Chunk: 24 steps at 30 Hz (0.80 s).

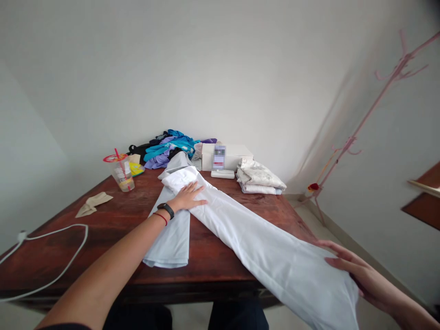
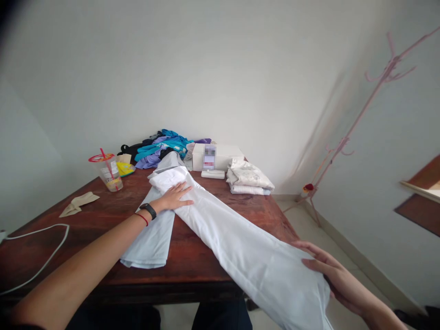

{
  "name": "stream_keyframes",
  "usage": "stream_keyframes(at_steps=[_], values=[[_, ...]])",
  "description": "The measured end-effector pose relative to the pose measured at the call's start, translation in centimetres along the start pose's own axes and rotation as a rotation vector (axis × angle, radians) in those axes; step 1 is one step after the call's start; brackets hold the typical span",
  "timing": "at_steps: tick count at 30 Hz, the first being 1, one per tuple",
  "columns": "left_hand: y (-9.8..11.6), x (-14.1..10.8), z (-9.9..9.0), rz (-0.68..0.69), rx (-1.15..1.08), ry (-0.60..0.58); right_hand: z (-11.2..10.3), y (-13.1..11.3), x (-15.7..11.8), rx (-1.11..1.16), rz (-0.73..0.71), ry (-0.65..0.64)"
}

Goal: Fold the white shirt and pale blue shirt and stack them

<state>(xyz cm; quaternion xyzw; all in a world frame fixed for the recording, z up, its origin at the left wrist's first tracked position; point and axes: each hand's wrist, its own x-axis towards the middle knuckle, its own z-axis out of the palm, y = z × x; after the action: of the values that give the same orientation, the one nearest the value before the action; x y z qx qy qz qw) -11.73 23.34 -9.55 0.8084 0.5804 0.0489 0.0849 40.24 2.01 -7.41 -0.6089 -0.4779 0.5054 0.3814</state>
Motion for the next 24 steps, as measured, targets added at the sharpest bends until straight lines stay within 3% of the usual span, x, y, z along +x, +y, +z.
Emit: stream_keyframes(at_steps=[3, 5, 8, 10, 13, 19, 24], values=[[1.5, -0.5, -0.8, -0.026, 0.007, -0.038, 0.8, -0.1, -0.4, 0.125, 0.120, -0.076], [3.8, -1.6, -0.8, 0.025, 0.004, -0.036, 1.2, -0.6, -0.3, 0.195, 0.085, -0.094], [8.3, -4.2, 0.4, 0.272, -0.045, -0.063, 1.5, -1.7, -0.2, 0.236, 0.043, -0.103], [11.3, -6.0, 1.8, 0.462, -0.124, -0.146, 1.7, -2.5, -0.2, 0.256, 0.044, -0.105], [15.0, -8.5, 4.2, 0.578, -0.205, -0.186, 2.2, -3.7, -0.3, 0.335, 0.021, -0.074], [20.4, -11.1, 7.7, 0.423, -0.347, 0.002, 5.5, -7.9, -0.3, 0.392, -0.078, 0.002], [23.7, -12.5, 8.7, 0.251, -0.419, 0.064, 10.7, -12.9, 0.9, 0.410, -0.147, -0.110]])
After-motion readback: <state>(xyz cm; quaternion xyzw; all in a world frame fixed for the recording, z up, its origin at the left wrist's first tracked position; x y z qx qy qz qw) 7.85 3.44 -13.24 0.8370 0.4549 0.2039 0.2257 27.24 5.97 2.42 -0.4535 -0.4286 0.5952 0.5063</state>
